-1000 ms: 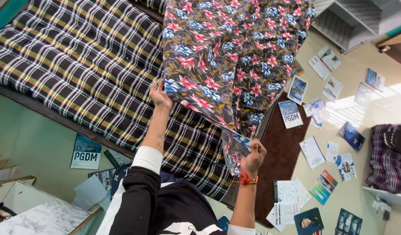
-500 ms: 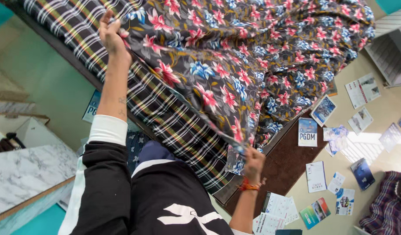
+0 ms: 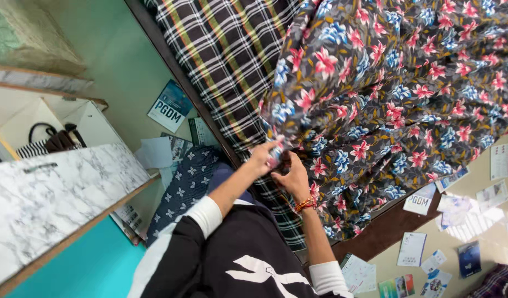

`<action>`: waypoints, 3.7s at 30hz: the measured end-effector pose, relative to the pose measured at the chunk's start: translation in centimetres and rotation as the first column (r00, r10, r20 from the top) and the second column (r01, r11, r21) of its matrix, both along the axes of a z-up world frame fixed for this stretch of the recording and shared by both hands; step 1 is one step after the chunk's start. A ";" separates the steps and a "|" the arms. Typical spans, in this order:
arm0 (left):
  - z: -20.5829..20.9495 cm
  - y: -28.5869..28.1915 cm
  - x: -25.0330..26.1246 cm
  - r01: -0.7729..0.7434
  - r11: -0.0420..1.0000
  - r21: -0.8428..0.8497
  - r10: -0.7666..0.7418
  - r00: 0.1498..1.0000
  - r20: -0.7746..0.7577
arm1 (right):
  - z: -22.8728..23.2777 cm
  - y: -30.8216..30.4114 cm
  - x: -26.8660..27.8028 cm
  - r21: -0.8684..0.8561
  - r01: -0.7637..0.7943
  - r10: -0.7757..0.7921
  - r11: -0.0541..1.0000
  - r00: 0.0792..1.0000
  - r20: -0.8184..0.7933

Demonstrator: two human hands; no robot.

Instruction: The person spreads a floral patterned bedspread across a bed, pulling and smoothing the edges by hand to align it with the mattress.

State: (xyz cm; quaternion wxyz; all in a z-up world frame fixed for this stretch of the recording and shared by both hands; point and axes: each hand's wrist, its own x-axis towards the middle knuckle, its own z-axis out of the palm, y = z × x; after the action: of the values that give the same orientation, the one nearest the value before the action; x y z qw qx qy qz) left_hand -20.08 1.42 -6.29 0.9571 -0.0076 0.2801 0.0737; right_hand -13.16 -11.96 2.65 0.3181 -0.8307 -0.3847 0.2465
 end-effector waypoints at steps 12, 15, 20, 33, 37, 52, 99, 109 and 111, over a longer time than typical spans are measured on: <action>5.9 4.8 6.1 0.215 0.975 -0.050 -0.217 0.976 -0.034 | 1.5 0.6 -2.5 0.073 0.410 -0.342 0.909 0.836 -0.429; 1.6 4.1 9.9 0.105 0.994 0.025 -0.106 0.992 0.065 | 4.8 -1.1 -0.9 0.185 0.438 -0.256 0.880 0.764 -0.593; -1.0 16.1 16.7 -0.239 0.966 0.097 0.228 0.967 0.109 | 6.7 -6.8 0.5 0.289 0.723 -0.187 0.627 0.500 -0.845; 15.4 34.7 9.3 -0.223 0.334 0.916 0.669 0.741 -0.063 | 3.6 -0.3 3.7 0.365 0.370 0.012 0.854 0.688 -0.725; 13.9 34.0 1.7 -0.257 0.147 0.955 0.759 0.649 0.058 | -2.9 0.8 5.3 0.131 0.060 0.026 0.990 0.818 -0.574; -0.9 6.5 -4.3 0.483 0.191 0.854 0.467 0.721 -0.512 | -2.7 8.3 1.3 0.083 -0.022 0.037 0.996 0.981 -0.188; 3.0 56.6 -0.6 0.274 0.934 0.230 -0.230 0.952 -0.201 | 3.1 52.4 -8.0 0.283 0.533 -0.114 0.798 0.593 -0.797; 2.5 75.2 12.4 0.027 0.968 0.249 -0.011 0.998 -0.067 | 1.8 51.0 -14.6 0.209 0.773 -0.391 0.600 0.510 -0.766; 4.0 80.5 12.5 0.045 0.967 0.252 -0.043 0.999 -0.014 | -0.4 52.4 -15.9 0.178 0.747 -0.469 0.640 0.564 -0.680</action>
State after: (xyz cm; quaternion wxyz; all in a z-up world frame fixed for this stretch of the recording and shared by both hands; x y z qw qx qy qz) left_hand -7.57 81.96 -2.27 0.9505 0.1206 0.2726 0.0874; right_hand -29.06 40.42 2.29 0.6669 -0.6983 0.0068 0.2598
